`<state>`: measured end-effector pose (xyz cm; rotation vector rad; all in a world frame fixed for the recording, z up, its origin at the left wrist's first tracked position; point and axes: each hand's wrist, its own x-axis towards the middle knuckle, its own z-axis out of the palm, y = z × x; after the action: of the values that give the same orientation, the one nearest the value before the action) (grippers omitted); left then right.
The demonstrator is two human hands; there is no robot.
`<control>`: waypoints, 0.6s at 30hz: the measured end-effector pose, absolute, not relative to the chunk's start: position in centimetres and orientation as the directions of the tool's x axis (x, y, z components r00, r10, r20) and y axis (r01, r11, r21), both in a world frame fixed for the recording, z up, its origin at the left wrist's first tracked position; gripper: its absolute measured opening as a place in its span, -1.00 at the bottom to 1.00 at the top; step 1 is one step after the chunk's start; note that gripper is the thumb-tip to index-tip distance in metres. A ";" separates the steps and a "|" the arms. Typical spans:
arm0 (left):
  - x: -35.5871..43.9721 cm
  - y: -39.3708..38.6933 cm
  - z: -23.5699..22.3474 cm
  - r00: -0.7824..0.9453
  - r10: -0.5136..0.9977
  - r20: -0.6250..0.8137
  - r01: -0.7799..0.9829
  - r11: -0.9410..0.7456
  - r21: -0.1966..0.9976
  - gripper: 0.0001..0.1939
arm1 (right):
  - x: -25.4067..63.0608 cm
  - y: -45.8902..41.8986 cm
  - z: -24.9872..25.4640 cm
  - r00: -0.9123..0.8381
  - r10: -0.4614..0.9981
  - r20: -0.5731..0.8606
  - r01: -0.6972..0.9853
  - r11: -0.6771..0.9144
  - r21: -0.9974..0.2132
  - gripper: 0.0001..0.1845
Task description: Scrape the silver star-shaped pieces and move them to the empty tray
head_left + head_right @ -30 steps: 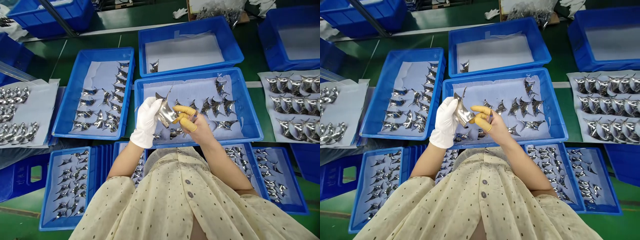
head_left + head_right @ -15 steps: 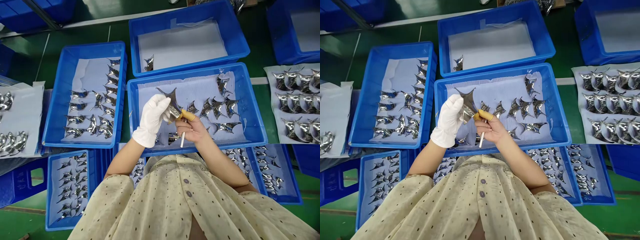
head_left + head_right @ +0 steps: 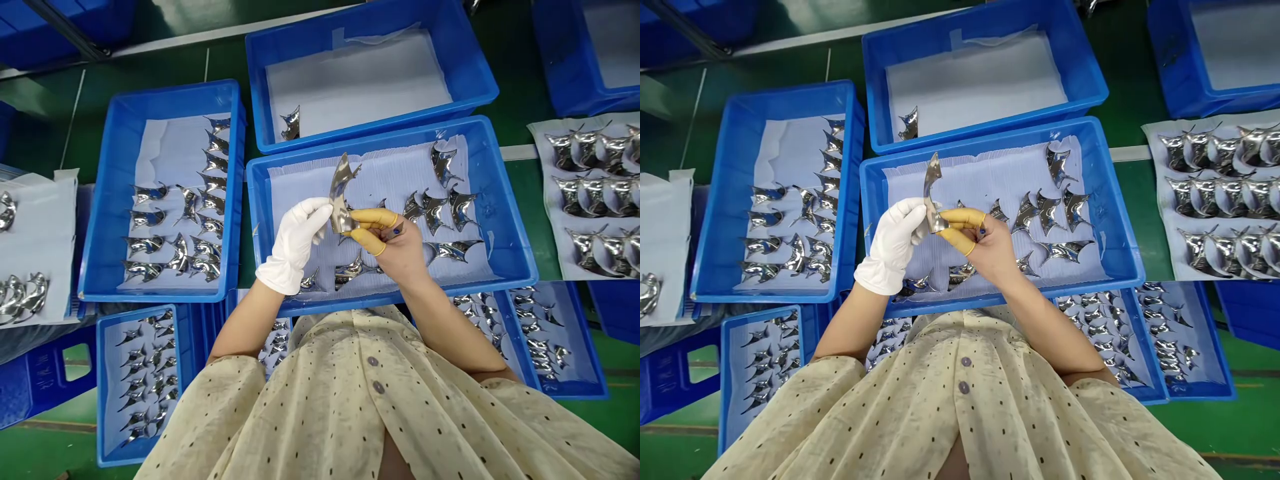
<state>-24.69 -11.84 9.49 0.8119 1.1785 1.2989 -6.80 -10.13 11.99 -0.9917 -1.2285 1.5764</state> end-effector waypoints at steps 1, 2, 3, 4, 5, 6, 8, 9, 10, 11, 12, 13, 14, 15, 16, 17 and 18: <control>-24.7 -11.9 9.6 -0.083 0.975 -0.207 -0.310 0.173 0.935 -0.56 | -6.9 -10.3 12.0 -0.298 0.953 -0.059 -0.137 -0.104 -0.985 -0.58; -24.6 -11.9 9.7 -0.055 0.974 -0.220 -0.338 0.189 0.922 -0.56 | -6.9 -10.4 12.0 -0.298 0.953 -0.055 -0.115 -0.093 -0.989 -0.58; -24.6 -11.8 9.8 -0.033 0.974 -0.225 -0.363 0.198 0.911 -0.55 | -7.0 -10.5 12.0 -0.299 0.952 -0.057 -0.097 -0.090 -0.991 -0.57; -24.5 -11.8 9.9 -0.018 0.974 -0.225 -0.384 0.201 0.901 -0.55 | -7.0 -10.6 11.8 -0.299 0.952 -0.062 -0.082 -0.090 -0.993 -0.56; -24.5 -11.8 9.9 -0.006 0.975 -0.224 -0.401 0.202 0.893 -0.54 | -6.9 -10.6 11.7 -0.298 0.952 -0.067 -0.073 -0.093 -0.993 -0.54; -24.6 -11.7 9.9 0.006 0.975 -0.221 -0.414 0.203 0.887 -0.54 | -6.9 -10.5 11.5 -0.299 0.952 -0.071 -0.068 -0.096 -0.993 -0.53; -24.7 -11.6 9.8 0.030 0.977 -0.209 -0.438 0.201 0.876 -0.55 | -6.8 -10.4 11.3 -0.319 0.945 -0.069 -0.074 -0.097 -0.993 -0.52; -24.8 -11.5 9.8 0.040 0.979 -0.201 -0.459 0.196 0.866 -0.55 | -6.7 -10.3 11.2 -0.331 0.942 -0.061 -0.081 -0.093 -0.992 -0.53; -24.9 -11.5 9.8 0.047 0.980 -0.192 -0.493 0.190 0.849 -0.56 | -6.7 -10.3 11.1 -0.339 0.939 -0.049 -0.085 -0.082 -0.993 -0.54; -24.9 -11.5 9.8 0.048 0.982 -0.183 -0.535 0.180 0.825 -0.57 | -6.6 -10.2 11.1 -0.340 0.940 -0.040 -0.075 -0.070 -0.995 -0.55; -24.8 -11.5 9.8 0.043 0.984 -0.175 -0.577 0.167 0.799 -0.57 | -6.7 -10.2 11.0 -0.334 0.942 -0.033 -0.057 -0.055 -0.997 -0.54; -24.7 -11.6 9.9 0.032 0.985 -0.168 -0.612 0.152 0.776 -0.57 | -6.7 -10.2 11.0 -0.330 0.943 -0.036 -0.030 -0.049 -0.998 -0.53; -24.6 -11.7 9.9 0.018 0.986 -0.163 -0.634 0.138 0.761 -0.57 | -6.8 -10.2 10.9 -0.328 0.944 -0.044 0.000 -0.047 -0.999 -0.52; -24.4 -11.8 9.9 0.001 0.987 -0.159 -0.644 0.122 0.756 -0.56 | -7.0 -10.2 10.9 -0.328 0.943 -0.054 0.030 -0.046 -0.998 -0.54; -24.3 -11.9 9.9 -0.013 0.989 -0.147 -0.639 0.105 0.762 -0.54 | -7.1 -10.1 10.8 -0.329 0.942 -0.059 0.054 -0.044 -0.998 -0.57; -24.3 -12.0 9.8 -0.021 0.991 -0.128 -0.621 0.088 0.779 -0.52 | -7.3 -9.9 10.7 -0.332 0.942 -0.057 0.069 -0.036 -0.997 -0.63; -24.4 -12.0 9.7 -0.020 0.994 -0.104 -0.595 0.071 0.800 -0.48 | -7.5 -9.7 10.6 -0.332 0.942 -0.046 0.084 -0.019 -0.996 -0.70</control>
<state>-24.45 -11.97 9.71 0.6432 0.8071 1.4147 -7.47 -9.69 10.63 -1.1132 -1.5032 1.4440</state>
